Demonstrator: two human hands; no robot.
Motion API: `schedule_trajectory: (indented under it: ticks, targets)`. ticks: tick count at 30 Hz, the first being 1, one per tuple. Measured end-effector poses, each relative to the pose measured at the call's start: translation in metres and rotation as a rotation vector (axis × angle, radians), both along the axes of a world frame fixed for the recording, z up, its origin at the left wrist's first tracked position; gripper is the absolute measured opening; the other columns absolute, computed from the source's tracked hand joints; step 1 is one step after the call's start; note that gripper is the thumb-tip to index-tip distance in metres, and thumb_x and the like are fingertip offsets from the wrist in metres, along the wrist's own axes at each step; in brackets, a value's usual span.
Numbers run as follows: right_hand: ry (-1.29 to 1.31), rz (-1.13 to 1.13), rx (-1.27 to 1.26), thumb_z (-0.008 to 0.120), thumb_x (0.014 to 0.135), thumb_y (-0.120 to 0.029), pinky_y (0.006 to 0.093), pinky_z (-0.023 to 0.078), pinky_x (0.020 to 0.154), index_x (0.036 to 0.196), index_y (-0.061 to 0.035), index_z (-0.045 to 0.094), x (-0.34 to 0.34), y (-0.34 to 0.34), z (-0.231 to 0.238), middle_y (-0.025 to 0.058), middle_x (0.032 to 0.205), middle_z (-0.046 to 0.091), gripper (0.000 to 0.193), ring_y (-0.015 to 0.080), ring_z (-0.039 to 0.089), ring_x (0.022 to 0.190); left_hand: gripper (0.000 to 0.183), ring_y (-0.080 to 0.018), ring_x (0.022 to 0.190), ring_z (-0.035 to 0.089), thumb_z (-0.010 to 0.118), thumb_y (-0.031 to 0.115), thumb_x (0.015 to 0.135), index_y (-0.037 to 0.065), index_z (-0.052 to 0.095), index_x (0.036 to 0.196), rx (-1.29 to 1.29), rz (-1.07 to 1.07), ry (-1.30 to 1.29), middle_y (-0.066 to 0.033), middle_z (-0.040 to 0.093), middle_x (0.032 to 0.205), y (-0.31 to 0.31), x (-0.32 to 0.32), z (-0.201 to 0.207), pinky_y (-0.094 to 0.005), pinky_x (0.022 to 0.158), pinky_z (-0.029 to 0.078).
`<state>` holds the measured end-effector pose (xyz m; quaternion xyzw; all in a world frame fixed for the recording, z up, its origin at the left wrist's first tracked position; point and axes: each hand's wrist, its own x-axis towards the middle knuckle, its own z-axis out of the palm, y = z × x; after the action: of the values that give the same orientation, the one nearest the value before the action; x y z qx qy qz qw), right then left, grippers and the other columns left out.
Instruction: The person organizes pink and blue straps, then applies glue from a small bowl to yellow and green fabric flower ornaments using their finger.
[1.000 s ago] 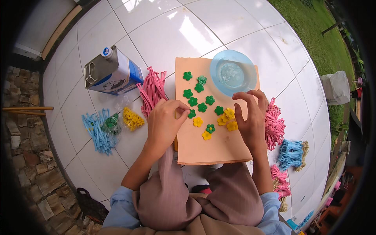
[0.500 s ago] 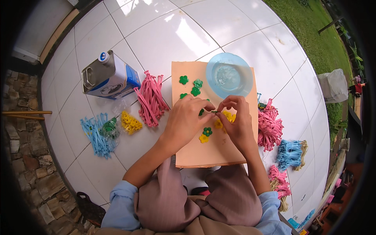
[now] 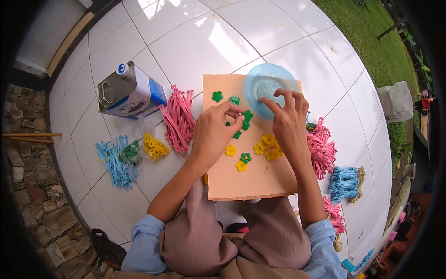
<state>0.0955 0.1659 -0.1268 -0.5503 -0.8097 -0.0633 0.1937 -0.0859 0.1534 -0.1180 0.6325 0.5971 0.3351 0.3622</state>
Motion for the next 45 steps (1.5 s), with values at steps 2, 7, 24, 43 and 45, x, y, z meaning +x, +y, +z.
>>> schedule_trajectory:
  ticks: [2,7,24,43,45]
  targets:
    - [-0.011,0.002,0.001,0.055,0.075,0.004,0.041,0.034,0.09,0.1,-0.015,0.064,-0.002,-0.001,0.003,0.0052,0.107,0.05,0.033,0.0262,0.043,0.105,0.012,-0.0172,0.062,0.061,0.065,0.011,0.078,0.003,0.064,0.087,-0.016,0.023,-0.053,-0.0082,0.067,0.075,0.001,0.001,-0.002,-0.0286,0.057,0.045]
    - [0.079,-0.037,0.04,0.057,0.075,0.003,0.0409,0.034,0.087,0.1,-0.0177,0.065,-0.008,-0.017,0.021,0.0032,0.106,0.049,0.033,0.0251,0.043,0.103,0.015,-0.0016,0.054,0.035,0.07,0.008,0.075,0.002,0.065,0.087,-0.085,0.035,-0.261,0.0023,0.065,0.073,0.006,-0.002,-0.007,-0.0177,0.05,0.031]
    - [0.235,-0.015,0.08,0.058,0.07,0.005,0.0408,0.036,0.084,0.107,-0.0187,0.063,0.0,-0.039,0.028,0.0045,0.104,0.048,0.044,0.0245,0.043,0.095,0.011,-0.0041,0.056,0.045,0.069,0.011,0.077,0.004,0.068,0.086,-0.193,-0.103,-0.185,-0.0003,0.064,0.07,-0.003,-0.003,0.003,-0.0209,0.053,0.039]
    - [0.135,-0.018,-0.028,0.062,0.081,-0.023,0.0431,0.029,0.093,0.104,-0.0186,0.064,0.011,-0.011,0.004,0.0055,0.113,0.047,0.023,0.0269,0.038,0.109,0.019,-0.0179,0.084,0.05,0.073,0.018,0.066,0.01,0.06,0.077,0.28,-0.509,0.49,0.0002,0.054,0.081,-0.038,-0.002,0.005,-0.0304,0.071,0.046]
    - [0.12,-0.006,-0.013,0.062,0.081,-0.024,0.043,0.028,0.093,0.103,-0.0191,0.065,0.011,-0.008,0.001,0.0053,0.113,0.047,0.022,0.0263,0.038,0.109,0.02,-0.018,0.085,0.05,0.073,0.018,0.065,0.01,0.06,0.078,0.287,-0.512,0.498,0.0002,0.054,0.082,-0.038,-0.001,0.007,-0.0305,0.07,0.046]
